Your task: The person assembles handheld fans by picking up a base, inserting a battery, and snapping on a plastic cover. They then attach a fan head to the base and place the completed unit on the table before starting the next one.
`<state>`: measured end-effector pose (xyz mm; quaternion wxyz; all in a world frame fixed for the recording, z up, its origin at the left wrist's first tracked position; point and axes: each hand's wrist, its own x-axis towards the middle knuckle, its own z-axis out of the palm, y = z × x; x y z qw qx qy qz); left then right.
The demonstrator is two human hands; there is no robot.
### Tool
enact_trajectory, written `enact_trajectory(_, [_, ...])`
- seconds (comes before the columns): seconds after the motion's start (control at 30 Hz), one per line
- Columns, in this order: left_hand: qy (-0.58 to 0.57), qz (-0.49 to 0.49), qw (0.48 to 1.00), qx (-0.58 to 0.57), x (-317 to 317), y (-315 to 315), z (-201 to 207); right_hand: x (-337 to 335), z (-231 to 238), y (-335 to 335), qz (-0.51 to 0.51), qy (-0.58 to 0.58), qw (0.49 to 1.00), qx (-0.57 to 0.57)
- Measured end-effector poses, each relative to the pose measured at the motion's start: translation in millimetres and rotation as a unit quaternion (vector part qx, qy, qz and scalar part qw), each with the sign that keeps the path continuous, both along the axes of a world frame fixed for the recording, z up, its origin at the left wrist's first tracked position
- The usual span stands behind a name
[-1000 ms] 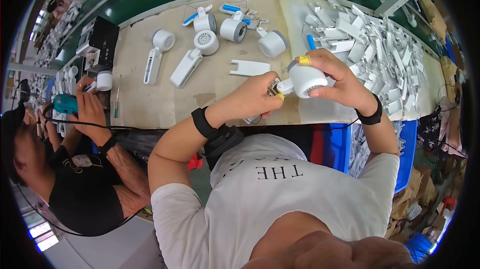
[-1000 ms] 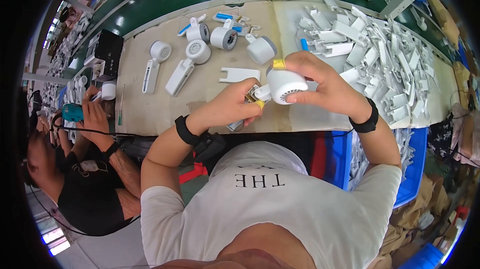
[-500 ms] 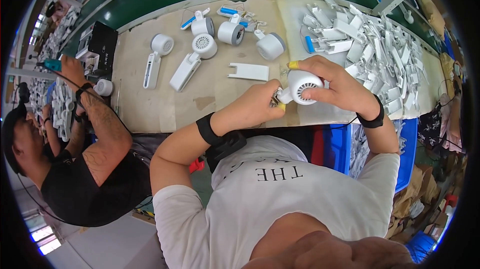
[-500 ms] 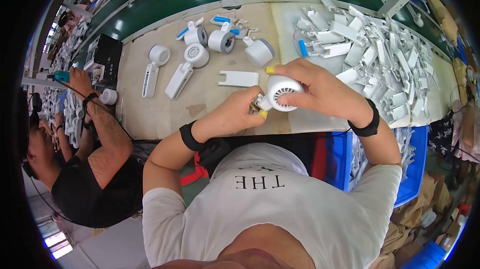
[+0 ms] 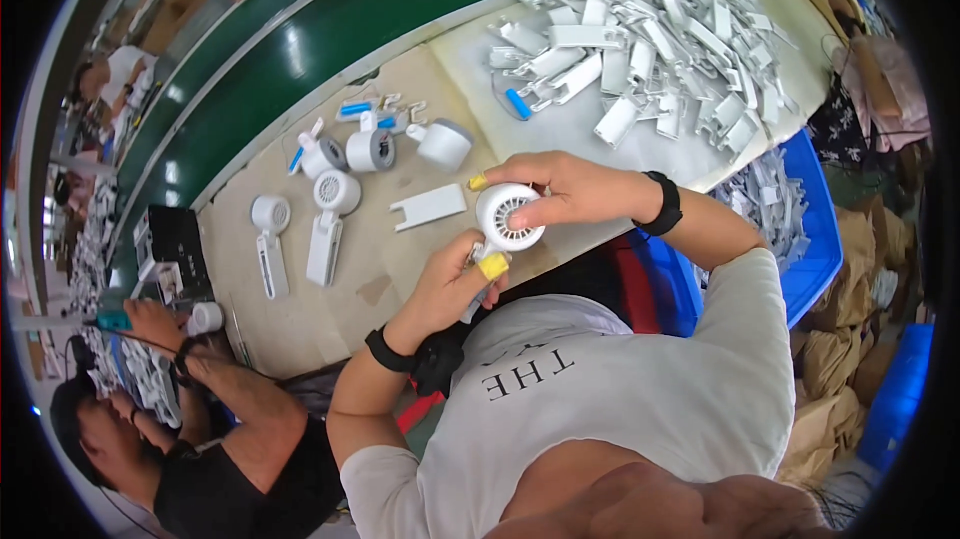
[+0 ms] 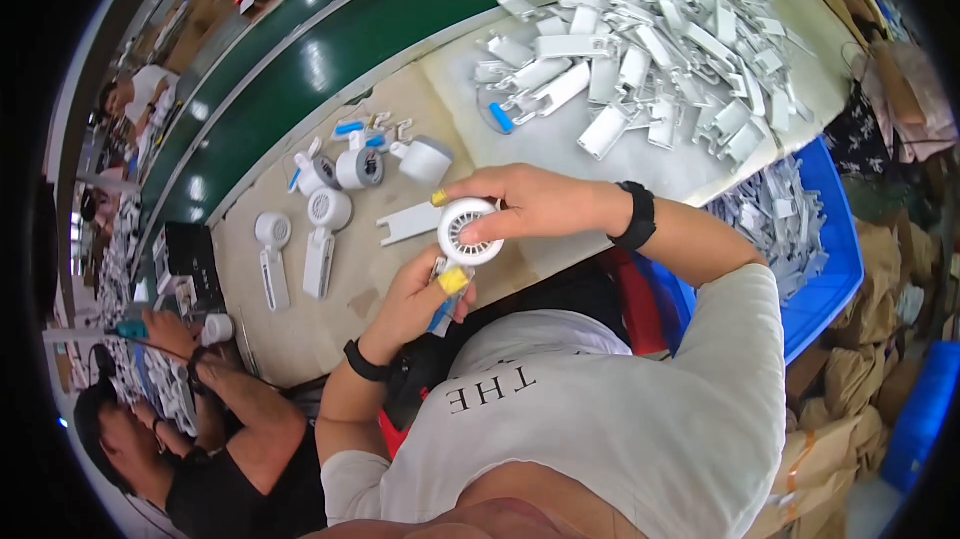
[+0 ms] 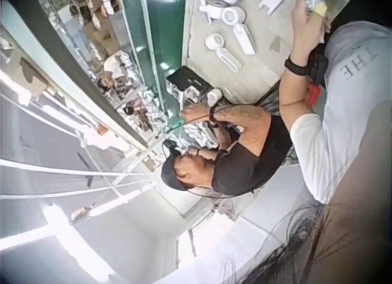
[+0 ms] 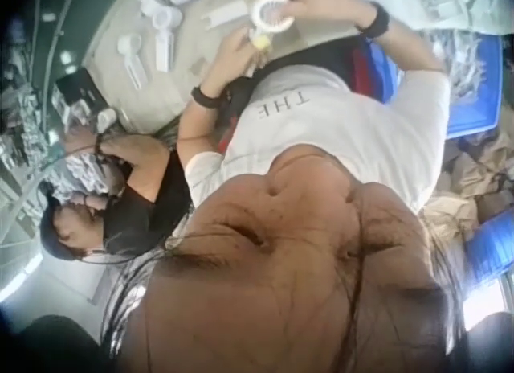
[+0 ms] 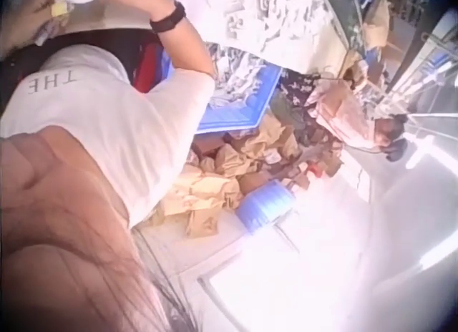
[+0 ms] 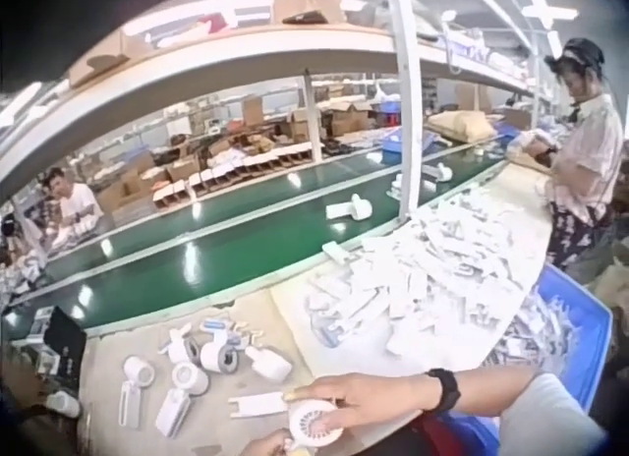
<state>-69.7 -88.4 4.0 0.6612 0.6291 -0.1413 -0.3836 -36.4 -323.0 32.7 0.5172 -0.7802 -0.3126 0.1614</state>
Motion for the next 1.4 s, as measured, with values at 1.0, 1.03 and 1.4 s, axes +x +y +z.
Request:
enact_trajectory(1.0, [-0.123,0.305,0.921,-0.211,25,-11,-31,-28,-49,-60,-0.222,-0.179,0.906,-0.312])
enact_trajectory(1.03, [-0.123,0.303,0.921,-0.21,22,-13,-30,-28,-48,-55,-0.224,-0.179,0.906,-0.311])
enact_trajectory(1.4, [-0.187,0.304,0.921,-0.158,11,-11,-38,-34,-2,24,-0.053,-0.33,0.942,-0.009])
